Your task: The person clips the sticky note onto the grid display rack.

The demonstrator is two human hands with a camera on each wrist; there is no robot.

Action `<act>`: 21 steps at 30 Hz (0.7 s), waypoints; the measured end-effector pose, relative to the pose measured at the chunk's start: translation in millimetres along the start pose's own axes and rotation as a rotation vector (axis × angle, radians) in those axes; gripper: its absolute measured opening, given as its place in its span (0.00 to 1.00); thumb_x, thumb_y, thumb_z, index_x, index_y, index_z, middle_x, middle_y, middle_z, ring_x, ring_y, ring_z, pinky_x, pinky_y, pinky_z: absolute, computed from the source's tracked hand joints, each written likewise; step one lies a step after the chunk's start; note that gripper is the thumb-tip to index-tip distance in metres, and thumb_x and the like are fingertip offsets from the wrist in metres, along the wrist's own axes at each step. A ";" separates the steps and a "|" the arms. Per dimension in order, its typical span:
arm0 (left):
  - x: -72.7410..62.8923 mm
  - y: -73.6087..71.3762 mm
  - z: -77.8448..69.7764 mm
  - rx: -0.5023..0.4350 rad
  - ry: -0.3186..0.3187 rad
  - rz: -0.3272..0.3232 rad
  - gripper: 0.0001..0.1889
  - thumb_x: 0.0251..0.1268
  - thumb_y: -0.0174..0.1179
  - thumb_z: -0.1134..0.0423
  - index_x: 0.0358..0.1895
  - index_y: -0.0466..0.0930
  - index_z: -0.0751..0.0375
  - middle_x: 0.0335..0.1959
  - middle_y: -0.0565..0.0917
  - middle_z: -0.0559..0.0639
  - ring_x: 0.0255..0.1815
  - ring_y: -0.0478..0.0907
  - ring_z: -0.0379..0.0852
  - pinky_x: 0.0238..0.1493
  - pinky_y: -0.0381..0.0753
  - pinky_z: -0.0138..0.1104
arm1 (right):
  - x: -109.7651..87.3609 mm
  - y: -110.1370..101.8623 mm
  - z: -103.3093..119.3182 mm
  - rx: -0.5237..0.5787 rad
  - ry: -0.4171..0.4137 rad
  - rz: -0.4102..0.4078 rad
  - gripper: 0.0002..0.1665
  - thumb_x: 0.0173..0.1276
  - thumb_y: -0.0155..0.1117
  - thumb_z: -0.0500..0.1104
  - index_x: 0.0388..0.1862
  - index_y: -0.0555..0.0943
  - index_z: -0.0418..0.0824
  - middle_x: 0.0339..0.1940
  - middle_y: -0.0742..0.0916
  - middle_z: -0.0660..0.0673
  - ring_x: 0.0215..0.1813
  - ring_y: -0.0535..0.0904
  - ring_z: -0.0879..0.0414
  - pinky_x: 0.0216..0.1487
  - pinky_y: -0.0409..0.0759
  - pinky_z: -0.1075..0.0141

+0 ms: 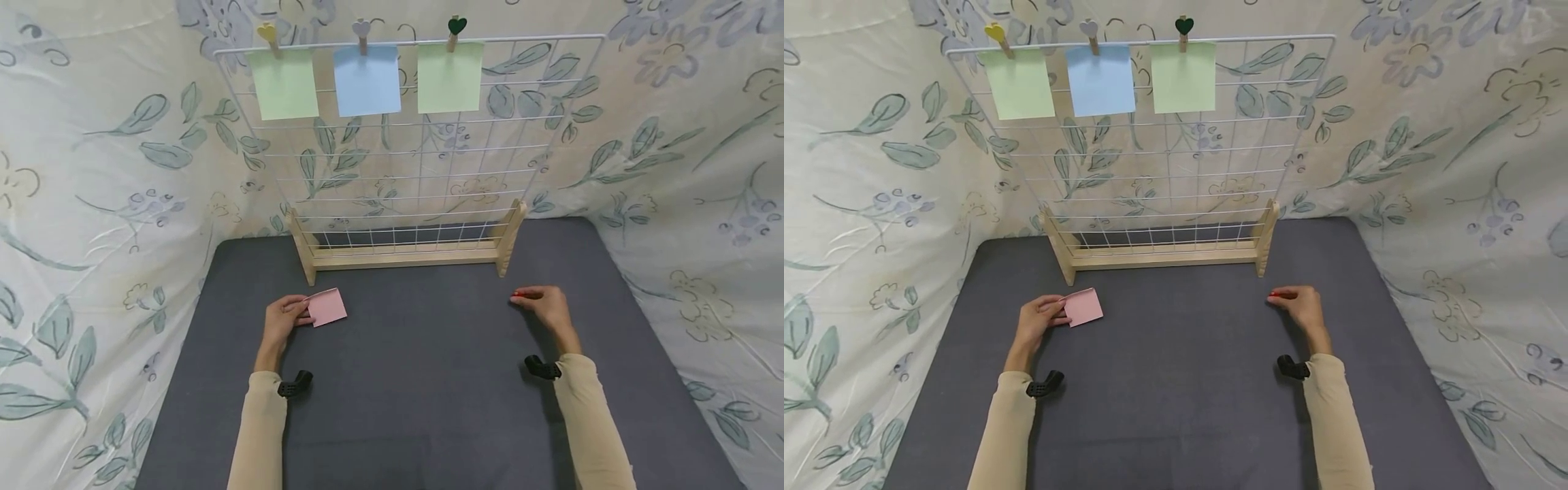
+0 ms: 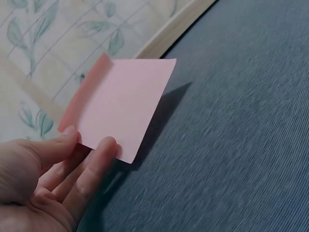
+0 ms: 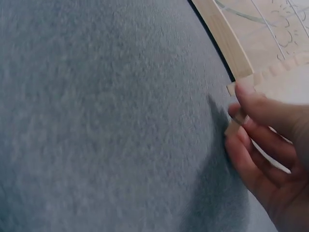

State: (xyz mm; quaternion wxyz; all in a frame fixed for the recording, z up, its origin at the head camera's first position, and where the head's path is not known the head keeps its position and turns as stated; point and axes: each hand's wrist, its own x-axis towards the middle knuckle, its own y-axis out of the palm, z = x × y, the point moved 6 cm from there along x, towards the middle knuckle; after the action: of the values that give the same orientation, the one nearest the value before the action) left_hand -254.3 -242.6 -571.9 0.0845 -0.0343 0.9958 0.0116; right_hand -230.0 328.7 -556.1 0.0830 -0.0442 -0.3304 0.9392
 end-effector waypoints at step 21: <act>4.0 94.7 -30.8 0.002 0.057 0.087 0.12 0.66 0.61 0.74 0.48 0.80 0.81 0.41 0.85 0.69 0.28 0.87 0.43 0.38 0.89 0.39 | 14.6 -20.4 51.6 0.046 -0.057 0.029 0.18 0.66 0.70 0.42 0.48 0.84 0.29 0.43 0.87 0.32 0.34 0.85 0.62 0.45 0.87 0.50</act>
State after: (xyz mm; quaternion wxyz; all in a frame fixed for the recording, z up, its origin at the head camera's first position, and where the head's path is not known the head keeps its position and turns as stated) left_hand -270.1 -149.3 -540.6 0.0553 0.0086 0.9983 0.0132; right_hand -248.9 315.5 -503.6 0.0610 -0.0203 -0.3103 0.9485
